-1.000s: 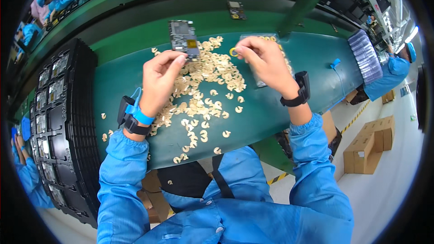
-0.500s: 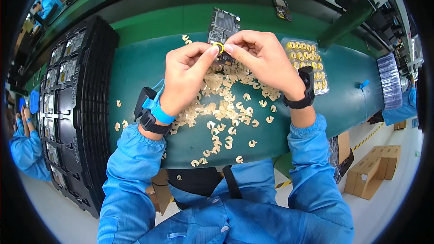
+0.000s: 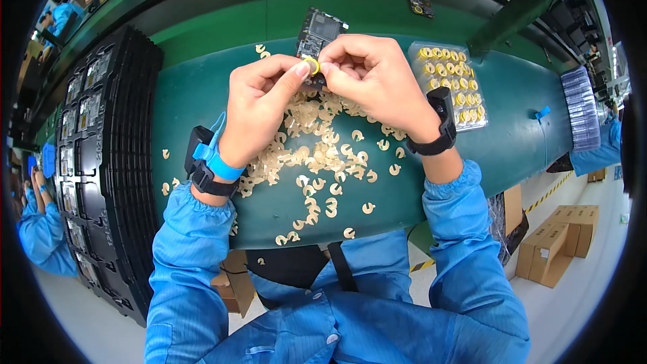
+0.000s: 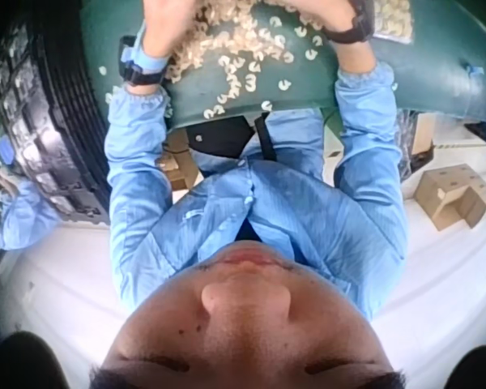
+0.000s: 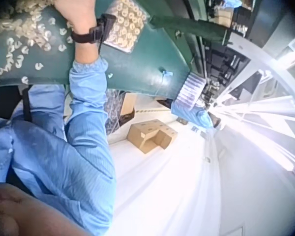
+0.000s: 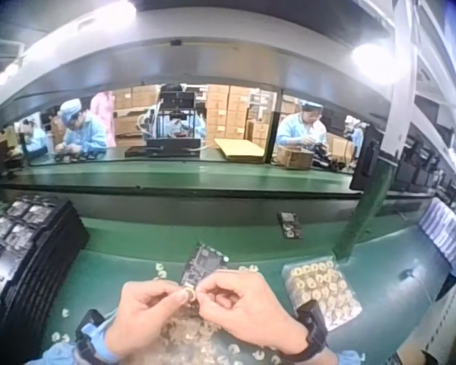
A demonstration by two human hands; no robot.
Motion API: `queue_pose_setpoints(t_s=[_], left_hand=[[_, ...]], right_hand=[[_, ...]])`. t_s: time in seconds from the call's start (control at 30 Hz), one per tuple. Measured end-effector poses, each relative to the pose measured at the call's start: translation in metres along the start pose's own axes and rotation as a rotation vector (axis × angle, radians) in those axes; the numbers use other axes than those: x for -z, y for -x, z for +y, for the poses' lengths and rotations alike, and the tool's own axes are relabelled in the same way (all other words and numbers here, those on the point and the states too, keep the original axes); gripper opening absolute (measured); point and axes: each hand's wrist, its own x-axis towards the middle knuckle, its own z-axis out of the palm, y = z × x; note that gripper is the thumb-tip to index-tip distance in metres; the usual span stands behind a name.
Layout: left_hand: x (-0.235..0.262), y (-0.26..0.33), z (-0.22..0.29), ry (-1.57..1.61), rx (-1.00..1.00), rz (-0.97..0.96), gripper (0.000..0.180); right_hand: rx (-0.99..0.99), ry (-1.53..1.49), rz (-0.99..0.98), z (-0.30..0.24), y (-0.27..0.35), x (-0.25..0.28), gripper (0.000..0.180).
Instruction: The recorder is assembling electronic components, specifically attaching small yellow pieces to a circuit board.
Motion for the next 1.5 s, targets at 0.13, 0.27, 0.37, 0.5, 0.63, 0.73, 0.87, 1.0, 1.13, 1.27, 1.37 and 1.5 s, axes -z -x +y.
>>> queue_pose_setpoints(t_s=[0.13,0.27,0.37,0.5,0.63,0.73,0.87,1.0,1.13,1.27,1.37,1.5], left_hand=[[-0.004,0.0,0.003,0.074,0.031,0.043,0.019],[-0.006,0.0,0.002,0.031,-0.011,0.051,0.021],[-0.002,0.002,0.001,-0.088,-0.047,0.03,0.022],[0.004,0.005,0.003,-0.071,-0.03,0.04,0.021],[0.011,0.0,-0.005,0.061,-0.048,0.097,0.022],[0.011,-0.007,-0.007,0.067,-0.084,0.22,0.022],[0.015,-0.005,-0.013,-0.069,-0.117,0.176,0.024],[0.005,0.0,-0.007,-0.144,-0.1,0.128,0.024],[0.001,0.0,-0.006,-0.097,-0.088,0.074,0.025],[0.0,-0.003,-0.006,0.124,0.031,0.021,0.028],[-0.001,-0.003,-0.003,0.245,0.081,0.001,0.028],[0.0,-0.003,-0.002,0.286,0.068,0.001,0.026]], right_hand=[[0.115,-0.008,0.087,0.006,0.0,-0.004,0.009],[0.087,0.012,0.097,0.007,0.002,-0.004,0.011],[0.119,0.03,0.116,0.003,0.002,-0.006,0.013],[0.299,0.08,0.117,0.007,-0.001,-0.012,0.006],[0.325,0.015,0.166,0.006,-0.002,-0.01,0.004],[0.232,-0.116,0.089,0.001,0.002,0.0,0.006],[0.237,0.213,0.091,0.005,0.0,0.007,0.015],[0.404,0.158,0.224,0.005,-0.003,-0.003,0.018],[0.5,0.258,0.215,0.013,-0.005,-0.004,0.011],[0.637,0.406,0.316,0.016,-0.004,-0.003,0.007],[0.684,0.61,0.309,0.015,0.0,0.0,0.007],[0.776,0.742,0.297,0.018,-0.004,0.0,0.009]])
